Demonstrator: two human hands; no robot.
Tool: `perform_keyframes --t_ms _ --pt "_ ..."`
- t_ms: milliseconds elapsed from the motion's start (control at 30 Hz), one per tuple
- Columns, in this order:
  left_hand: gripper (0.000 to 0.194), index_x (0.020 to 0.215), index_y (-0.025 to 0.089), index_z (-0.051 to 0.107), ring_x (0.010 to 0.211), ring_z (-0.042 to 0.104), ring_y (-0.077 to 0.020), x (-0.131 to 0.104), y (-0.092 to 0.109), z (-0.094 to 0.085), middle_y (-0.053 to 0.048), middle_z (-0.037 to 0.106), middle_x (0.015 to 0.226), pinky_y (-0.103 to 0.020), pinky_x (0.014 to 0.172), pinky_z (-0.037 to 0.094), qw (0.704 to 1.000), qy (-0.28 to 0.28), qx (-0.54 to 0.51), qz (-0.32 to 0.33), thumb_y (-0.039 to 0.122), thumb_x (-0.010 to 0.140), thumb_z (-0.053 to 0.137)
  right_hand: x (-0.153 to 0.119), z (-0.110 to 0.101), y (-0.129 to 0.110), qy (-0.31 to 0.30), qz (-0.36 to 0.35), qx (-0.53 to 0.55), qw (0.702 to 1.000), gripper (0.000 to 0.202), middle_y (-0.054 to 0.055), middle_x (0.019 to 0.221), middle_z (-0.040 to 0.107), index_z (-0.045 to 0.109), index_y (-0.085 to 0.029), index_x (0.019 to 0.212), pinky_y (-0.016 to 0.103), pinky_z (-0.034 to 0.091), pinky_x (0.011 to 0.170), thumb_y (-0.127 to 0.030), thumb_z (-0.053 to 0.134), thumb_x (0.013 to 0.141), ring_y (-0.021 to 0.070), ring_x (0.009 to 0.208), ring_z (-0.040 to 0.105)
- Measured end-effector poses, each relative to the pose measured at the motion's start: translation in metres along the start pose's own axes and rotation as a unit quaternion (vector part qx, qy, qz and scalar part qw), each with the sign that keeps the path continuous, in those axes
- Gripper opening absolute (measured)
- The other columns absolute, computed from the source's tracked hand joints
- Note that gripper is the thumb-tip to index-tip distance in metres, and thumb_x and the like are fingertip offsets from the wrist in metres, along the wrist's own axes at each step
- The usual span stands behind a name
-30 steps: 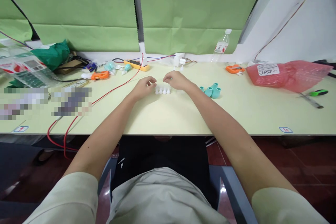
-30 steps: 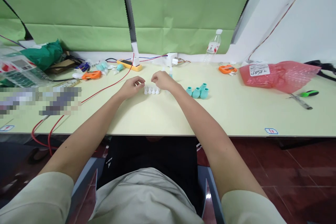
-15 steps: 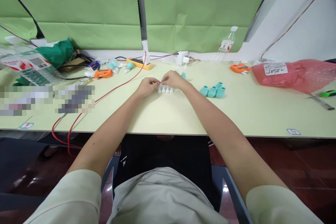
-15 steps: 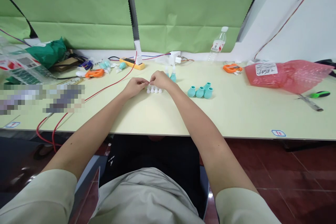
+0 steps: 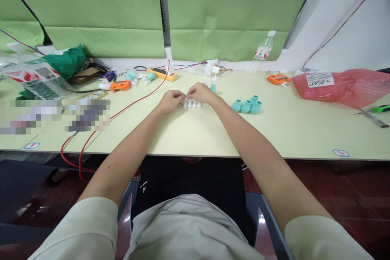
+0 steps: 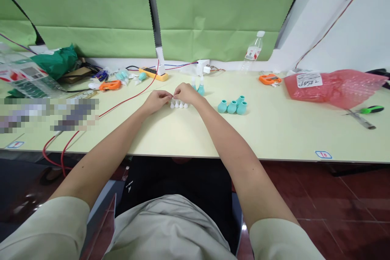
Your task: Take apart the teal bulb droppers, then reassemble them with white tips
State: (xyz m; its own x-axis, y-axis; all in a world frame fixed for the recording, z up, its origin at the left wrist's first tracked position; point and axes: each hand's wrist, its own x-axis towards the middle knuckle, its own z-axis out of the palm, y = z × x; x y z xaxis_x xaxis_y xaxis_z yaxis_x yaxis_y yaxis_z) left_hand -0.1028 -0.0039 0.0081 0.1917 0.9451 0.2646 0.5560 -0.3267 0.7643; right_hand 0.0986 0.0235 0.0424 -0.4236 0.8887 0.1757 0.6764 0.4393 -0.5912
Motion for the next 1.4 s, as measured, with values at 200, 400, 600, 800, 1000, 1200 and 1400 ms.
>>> perform_keyframes --t_ms 200,400,600,800,1000,1200,1400 --pt "0.032 0.100 0.015 0.080 0.080 0.069 -0.0209 0.000 0.002 -0.001 -0.008 0.076 0.088 -0.033 0.077 0.050 1.000 -0.003 -0.009 -0.008 0.041 0.089 0.063 0.002 -0.001 0.005 0.009 -0.022 0.016 1.000 0.015 0.008 0.096 0.083 0.085 -0.016 0.096 0.028 0.053 0.082 -0.022 0.073 0.090 0.0210 0.093 0.073" --pt "0.062 0.133 0.020 0.063 0.097 0.069 -0.0213 -0.006 0.000 -0.012 -0.009 0.072 0.119 -0.033 0.084 0.055 0.998 -0.058 -0.011 -0.001 0.045 0.079 0.076 -0.005 -0.014 0.015 0.060 0.006 0.041 0.997 0.030 0.010 0.103 0.083 0.083 -0.014 0.104 0.029 0.055 0.091 -0.008 0.055 0.093 0.0202 0.097 0.074" --pt "0.083 0.146 0.025 0.049 0.092 0.067 -0.0189 -0.013 -0.003 -0.014 -0.009 0.066 0.122 -0.036 0.087 0.056 0.994 -0.104 0.039 0.015 0.040 0.072 0.083 -0.013 -0.016 0.021 0.051 0.037 0.030 0.998 0.032 0.011 0.103 0.082 0.082 -0.013 0.105 0.030 0.056 0.088 -0.004 0.055 0.090 0.0208 0.094 0.074" --pt "0.072 0.143 0.027 0.057 0.093 0.067 -0.0171 -0.013 0.000 -0.012 -0.008 0.064 0.127 -0.033 0.088 0.056 0.991 -0.116 0.030 0.053 0.032 0.074 0.077 -0.014 -0.013 0.018 0.047 0.014 0.012 0.999 0.032 0.010 0.102 0.082 0.084 -0.014 0.101 0.029 0.056 0.090 -0.005 0.056 0.090 0.0207 0.095 0.074" --pt "0.066 0.137 0.023 0.060 0.096 0.067 -0.0175 -0.011 -0.002 -0.006 -0.006 0.067 0.121 -0.031 0.087 0.055 0.993 -0.097 0.036 0.053 0.029 0.073 0.075 -0.011 -0.009 0.022 0.033 0.016 0.007 0.999 0.031 0.008 0.104 0.082 0.084 -0.015 0.099 0.028 0.057 0.089 -0.007 0.055 0.091 0.0189 0.087 0.073" --pt "0.066 0.137 0.022 0.060 0.094 0.067 -0.0165 -0.010 -0.002 -0.005 -0.006 0.068 0.120 -0.032 0.089 0.055 0.994 -0.093 0.032 0.050 0.028 0.073 0.076 -0.011 -0.008 0.022 0.027 0.018 0.006 0.999 0.031 0.008 0.106 0.082 0.084 -0.015 0.100 0.027 0.056 0.088 -0.009 0.055 0.091 0.0171 0.082 0.071" --pt "0.068 0.139 0.021 0.060 0.096 0.067 -0.0173 -0.011 0.001 -0.006 -0.007 0.068 0.121 -0.032 0.090 0.055 0.994 -0.098 0.034 0.045 0.030 0.073 0.075 -0.012 -0.009 0.021 0.028 0.013 0.000 1.000 0.031 0.009 0.104 0.082 0.085 -0.014 0.100 0.028 0.055 0.087 -0.010 0.055 0.090 0.0182 0.084 0.071"
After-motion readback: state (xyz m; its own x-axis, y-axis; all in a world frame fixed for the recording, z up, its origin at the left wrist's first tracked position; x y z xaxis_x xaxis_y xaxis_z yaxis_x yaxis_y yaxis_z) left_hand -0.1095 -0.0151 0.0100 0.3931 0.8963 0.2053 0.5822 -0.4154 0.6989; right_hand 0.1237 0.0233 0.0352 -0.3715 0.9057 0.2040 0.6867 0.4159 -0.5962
